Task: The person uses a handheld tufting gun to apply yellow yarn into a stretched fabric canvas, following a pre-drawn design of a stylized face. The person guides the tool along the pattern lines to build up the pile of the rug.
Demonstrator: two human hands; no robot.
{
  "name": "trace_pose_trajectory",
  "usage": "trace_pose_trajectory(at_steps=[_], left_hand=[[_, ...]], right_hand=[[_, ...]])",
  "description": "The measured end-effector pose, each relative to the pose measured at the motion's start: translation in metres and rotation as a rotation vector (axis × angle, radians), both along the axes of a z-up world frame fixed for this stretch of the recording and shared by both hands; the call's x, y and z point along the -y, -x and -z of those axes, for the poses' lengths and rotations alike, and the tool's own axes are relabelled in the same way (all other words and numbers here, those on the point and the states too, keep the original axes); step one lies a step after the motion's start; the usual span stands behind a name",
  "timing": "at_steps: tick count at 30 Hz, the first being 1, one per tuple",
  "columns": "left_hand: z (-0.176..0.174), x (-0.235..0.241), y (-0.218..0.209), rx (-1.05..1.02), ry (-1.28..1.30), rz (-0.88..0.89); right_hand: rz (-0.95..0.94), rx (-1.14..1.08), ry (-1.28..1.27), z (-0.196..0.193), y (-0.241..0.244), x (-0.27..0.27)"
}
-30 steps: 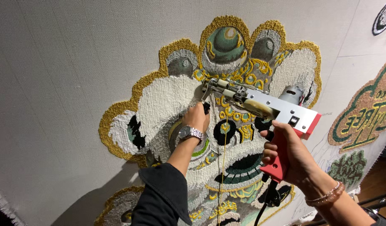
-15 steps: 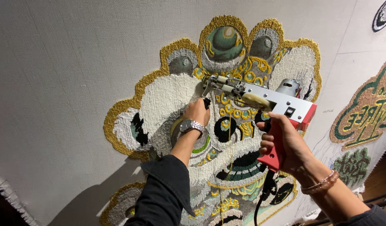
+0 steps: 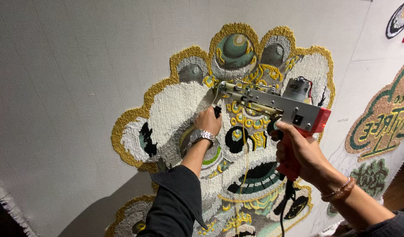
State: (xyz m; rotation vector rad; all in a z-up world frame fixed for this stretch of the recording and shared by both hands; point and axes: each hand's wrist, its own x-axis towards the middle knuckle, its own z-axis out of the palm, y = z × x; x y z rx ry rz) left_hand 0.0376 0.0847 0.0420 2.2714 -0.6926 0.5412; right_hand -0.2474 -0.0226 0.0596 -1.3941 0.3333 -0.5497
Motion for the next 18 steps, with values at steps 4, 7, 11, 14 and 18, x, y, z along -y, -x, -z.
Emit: trace_pose_trajectory(at_steps=[4,7,11,14,18], left_hand=[[0.008,0.006,-0.007,0.042,0.035,-0.028],[0.011,0.013,-0.016,0.036,0.071,-0.003],[0.023,0.017,-0.02,0.089,0.165,0.033],[0.022,0.022,-0.023,0.108,0.205,0.013],[0.025,0.021,-0.013,0.104,0.262,0.002]], right_hand=[[0.023,0.015,0.123,0.004,-0.007,0.013],[0.075,-0.065,0.231,0.003,-0.012,0.028],[0.114,-0.143,0.397,0.003,-0.013,0.045],[0.111,-0.152,0.564,0.002,-0.013,0.059],[0.153,-0.085,0.994,-0.004,-0.015,0.07]])
